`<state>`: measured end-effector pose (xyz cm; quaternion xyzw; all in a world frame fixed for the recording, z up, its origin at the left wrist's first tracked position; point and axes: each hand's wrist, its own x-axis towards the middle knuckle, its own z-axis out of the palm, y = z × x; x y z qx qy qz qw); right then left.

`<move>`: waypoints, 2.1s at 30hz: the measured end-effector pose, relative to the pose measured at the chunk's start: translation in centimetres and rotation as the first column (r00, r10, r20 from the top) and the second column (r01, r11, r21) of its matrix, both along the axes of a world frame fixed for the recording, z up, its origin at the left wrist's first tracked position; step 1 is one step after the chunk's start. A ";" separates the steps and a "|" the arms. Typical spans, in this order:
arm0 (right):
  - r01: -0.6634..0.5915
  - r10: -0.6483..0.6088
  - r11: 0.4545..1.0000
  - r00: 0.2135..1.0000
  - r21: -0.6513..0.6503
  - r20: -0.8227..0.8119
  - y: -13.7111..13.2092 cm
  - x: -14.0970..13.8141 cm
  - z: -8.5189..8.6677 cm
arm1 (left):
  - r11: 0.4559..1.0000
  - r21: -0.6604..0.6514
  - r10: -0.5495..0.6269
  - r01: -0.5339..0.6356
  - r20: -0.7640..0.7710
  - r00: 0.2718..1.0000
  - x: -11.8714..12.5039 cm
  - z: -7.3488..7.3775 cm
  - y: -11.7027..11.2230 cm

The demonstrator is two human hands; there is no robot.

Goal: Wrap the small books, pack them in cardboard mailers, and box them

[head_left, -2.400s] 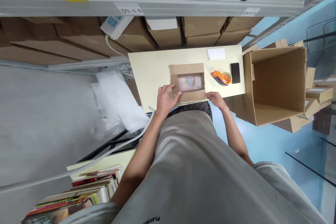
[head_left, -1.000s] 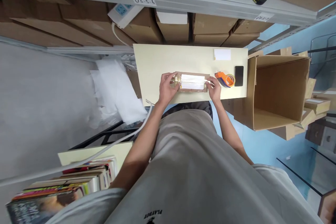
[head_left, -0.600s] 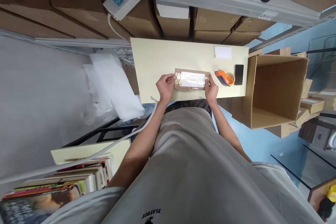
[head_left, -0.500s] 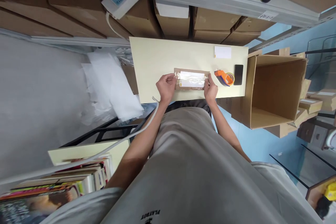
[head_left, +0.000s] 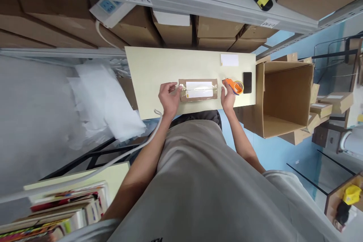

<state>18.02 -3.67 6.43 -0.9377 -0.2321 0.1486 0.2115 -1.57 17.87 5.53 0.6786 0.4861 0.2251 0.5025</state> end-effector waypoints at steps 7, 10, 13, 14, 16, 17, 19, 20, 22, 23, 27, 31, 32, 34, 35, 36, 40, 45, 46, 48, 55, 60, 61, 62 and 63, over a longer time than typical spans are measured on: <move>0.123 -0.116 0.974 0.992 -0.190 0.050 -3.5 4.4 -2.6 | 0.965 0.200 -0.176 0.168 0.022 0.984 1.7 3.3 0.0; 0.094 -0.095 0.966 0.995 -0.242 0.009 -3.3 5.3 -3.7 | 0.944 0.230 -0.251 0.237 0.034 0.967 2.5 4.4 -0.7; 0.113 -0.126 0.955 0.992 -0.274 -0.029 -3.1 5.7 -4.4 | 0.929 0.252 -0.293 0.272 0.048 0.955 2.9 5.2 -1.4; 0.122 -0.137 0.954 0.990 -0.273 -0.037 -3.1 5.8 -4.4 | 0.924 0.254 -0.306 0.285 0.050 0.951 3.0 5.4 -1.7; 0.139 -0.159 0.955 0.985 -0.261 -0.058 -3.2 5.7 -4.1 | 0.915 0.256 -0.336 0.311 0.058 0.940 3.1 5.8 -2.2; 0.153 -0.178 0.954 0.981 -0.257 -0.079 -3.2 5.6 -3.8 | 0.911 0.257 -0.349 0.321 0.068 0.935 3.2 6.0 -2.5; 0.202 -0.238 0.950 0.962 -0.237 -0.136 -3.3 5.0 -2.5 | 0.905 0.253 -0.376 0.342 0.099 0.921 3.4 6.2 -3.1; 0.233 -0.268 0.951 0.949 -0.201 -0.168 -3.3 4.5 -1.5 | 0.902 0.243 -0.392 0.357 0.117 0.912 3.4 6.4 -3.5; 0.275 -0.277 0.961 0.932 -0.043 -0.235 -3.3 3.1 0.8 | 0.895 0.193 -0.433 0.403 0.156 0.888 3.6 6.6 -4.4; 0.278 -0.247 0.957 0.930 0.081 -0.271 -3.2 2.2 2.1 | 0.889 0.154 -0.455 0.432 0.179 0.872 3.6 6.8 -4.9; 0.263 -0.021 0.816 0.904 0.514 -0.428 -2.2 -2.1 7.5 | 0.850 0.054 -0.516 0.524 0.288 0.807 3.7 8.0 -6.6; 0.291 0.101 0.725 0.851 0.624 -0.515 -0.2 -5.4 11.6 | 0.863 0.125 -0.501 0.490 0.341 0.795 3.1 9.8 -7.3; 0.286 0.125 0.719 0.843 0.633 -0.523 0.3 -6.0 12.3 | 0.873 0.145 -0.486 0.466 0.345 0.803 2.8 10.3 -7.2; 0.263 0.167 0.717 0.833 0.645 -0.527 1.0 -6.8 13.4 | 0.885 0.180 -0.466 0.430 0.342 0.816 2.0 11.1 -6.9; 0.245 0.191 0.721 0.828 0.648 -0.527 1.3 -7.1 13.8 | 0.885 0.196 -0.466 0.423 0.332 0.820 1.6 11.4 -6.8; 0.226 0.217 0.727 0.820 0.649 -0.529 1.5 -7.3 14.1 | 0.882 0.209 -0.470 0.423 0.317 0.824 1.1 11.6 -6.6; 0.164 0.317 0.754 0.757 0.636 -0.571 2.1 -7.9 13.8 | 0.856 0.243 -0.510 0.457 0.247 0.824 -1.1 11.5 -6.5; 0.067 0.331 0.803 0.777 0.592 -0.536 2.9 -8.4 12.4 | 0.904 0.216 -0.419 0.369 0.274 0.865 -3.7 11.2 -6.6; 0.038 0.341 0.804 0.788 0.594 -0.512 3.0 -8.5 12.3 | 0.921 0.198 -0.381 0.334 0.290 0.878 -4.1 11.3 -6.4; -0.031 0.377 0.802 0.801 0.596 -0.466 3.0 -8.7 12.6 | 0.955 0.126 -0.295 0.267 0.354 0.888 -4.6 11.9 -5.5; -0.343 0.522 0.827 0.763 0.445 -0.382 2.3 -8.2 15.0 | 0.925 -0.154 -0.214 0.348 0.545 0.810 -4.1 14.4 -0.6; -0.475 0.572 0.818 0.729 0.324 -0.377 2.0 -7.1 15.6 | 0.891 -0.209 -0.262 0.403 0.487 0.833 -3.9 14.5 0.5; -0.490 0.574 0.818 0.726 0.302 -0.379 2.0 -6.8 15.6 | 0.886 -0.228 -0.258 0.404 0.481 0.838 -3.9 14.1 0.5; -0.501 0.575 0.818 0.723 0.284 -0.382 2.0 -6.6 15.5 | 0.880 -0.250 -0.251 0.403 0.475 0.843 -3.9 13.7 0.5; -0.508 0.576 0.817 0.720 0.271 -0.388 2.0 -6.5 15.5 | 0.875 -0.274 -0.240 0.398 0.469 0.850 -3.9 13.2 0.4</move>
